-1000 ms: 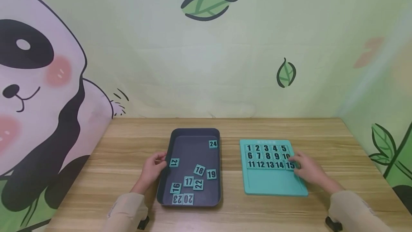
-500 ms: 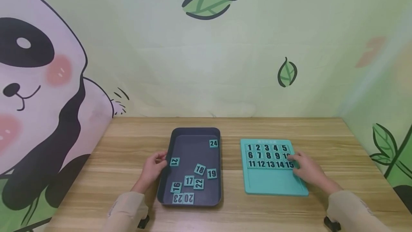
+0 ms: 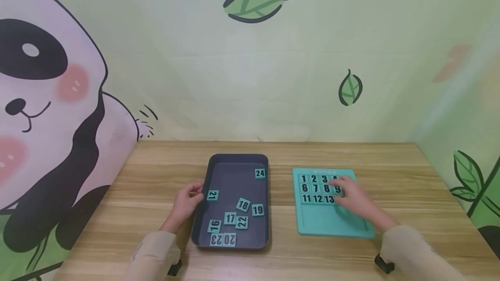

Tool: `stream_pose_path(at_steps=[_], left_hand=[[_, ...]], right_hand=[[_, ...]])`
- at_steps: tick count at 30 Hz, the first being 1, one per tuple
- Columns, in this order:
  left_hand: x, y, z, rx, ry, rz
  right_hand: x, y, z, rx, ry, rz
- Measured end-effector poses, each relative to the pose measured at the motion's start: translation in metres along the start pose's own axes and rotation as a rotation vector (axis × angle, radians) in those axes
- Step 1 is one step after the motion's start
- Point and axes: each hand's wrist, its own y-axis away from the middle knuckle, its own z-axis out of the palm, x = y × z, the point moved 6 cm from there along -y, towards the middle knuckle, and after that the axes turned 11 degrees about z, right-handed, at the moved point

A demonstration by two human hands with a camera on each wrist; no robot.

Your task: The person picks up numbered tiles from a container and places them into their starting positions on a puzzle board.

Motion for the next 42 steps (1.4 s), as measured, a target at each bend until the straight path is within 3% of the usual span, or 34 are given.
stream_pose_path(at_steps=[11,20,27,42], left_hand=[[0.003,0.0,0.001,0.003,-0.002,0.014],[0.003,0.001,0.002,-0.009,0.003,-0.002],[0.003,0.0,0.001,0.007,-0.008,-0.004],[0.002,0.002,0.0,0.008,0.006,-0.01]], right_hand=[[-0.049,-0.004,0.013,-0.054,-0.026,-0.076],[-0.082,-0.007,0.037,-0.145,-0.058,-0.148],[-0.108,-0.006,0.056,-0.152,0.003,-0.248],[-0.146,-0.006,0.084,-0.192,0.052,-0.352]])
